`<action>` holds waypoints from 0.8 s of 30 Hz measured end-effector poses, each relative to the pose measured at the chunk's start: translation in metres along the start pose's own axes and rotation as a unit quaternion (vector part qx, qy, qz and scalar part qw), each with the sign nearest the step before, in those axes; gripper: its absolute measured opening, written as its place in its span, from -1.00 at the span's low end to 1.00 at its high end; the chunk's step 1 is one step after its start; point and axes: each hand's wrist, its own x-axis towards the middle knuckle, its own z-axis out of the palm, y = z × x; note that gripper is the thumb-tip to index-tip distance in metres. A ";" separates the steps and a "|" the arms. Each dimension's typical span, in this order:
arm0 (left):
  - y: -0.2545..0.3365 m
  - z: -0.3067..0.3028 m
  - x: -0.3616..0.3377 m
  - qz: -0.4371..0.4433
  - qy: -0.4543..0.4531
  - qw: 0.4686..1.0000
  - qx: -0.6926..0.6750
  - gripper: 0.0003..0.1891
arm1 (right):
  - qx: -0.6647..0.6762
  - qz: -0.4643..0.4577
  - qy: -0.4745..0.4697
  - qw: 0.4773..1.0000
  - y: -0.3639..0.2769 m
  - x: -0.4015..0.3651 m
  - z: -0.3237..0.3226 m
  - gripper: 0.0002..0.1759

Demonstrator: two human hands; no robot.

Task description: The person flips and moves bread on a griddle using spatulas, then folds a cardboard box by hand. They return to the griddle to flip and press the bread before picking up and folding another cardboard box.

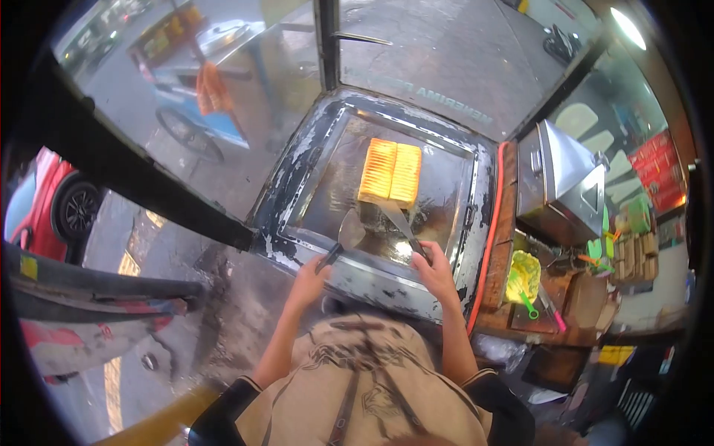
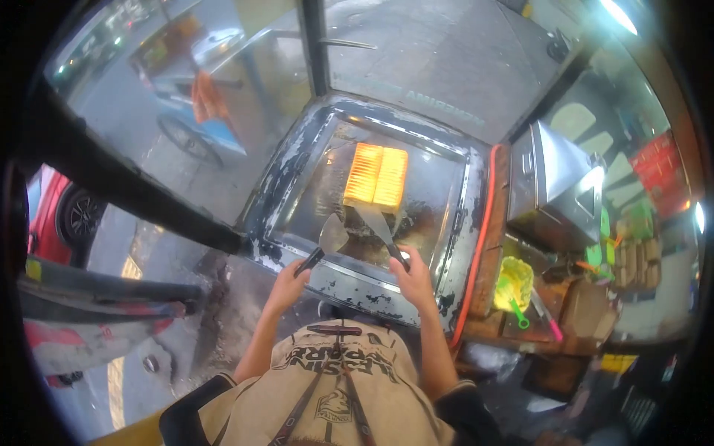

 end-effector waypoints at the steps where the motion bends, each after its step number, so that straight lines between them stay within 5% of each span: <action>1: -0.002 -0.002 -0.007 -0.020 0.005 0.999 -0.029 -0.67 | -0.040 -0.034 -0.001 0.999 -0.015 0.009 0.006 -0.63; 7: -0.034 -0.004 -0.036 -0.051 0.068 0.988 -0.126 -0.65 | -0.297 -0.253 0.036 0.920 -0.083 0.141 0.083 -0.67; 13: -0.012 -0.035 -0.077 -0.103 0.084 0.976 -0.170 -0.60 | -0.469 -0.203 0.046 0.858 -0.079 0.246 0.158 -0.74; 19: -0.038 -0.049 -0.107 -0.112 0.137 0.945 -0.277 -0.65 | -0.541 -0.290 -0.100 0.783 -0.082 0.153 0.162 -0.80; 24: -0.036 -0.068 -0.111 -0.115 0.167 0.938 -0.280 -0.65 | -0.580 -0.252 -0.180 0.753 -0.107 0.094 0.140 -0.81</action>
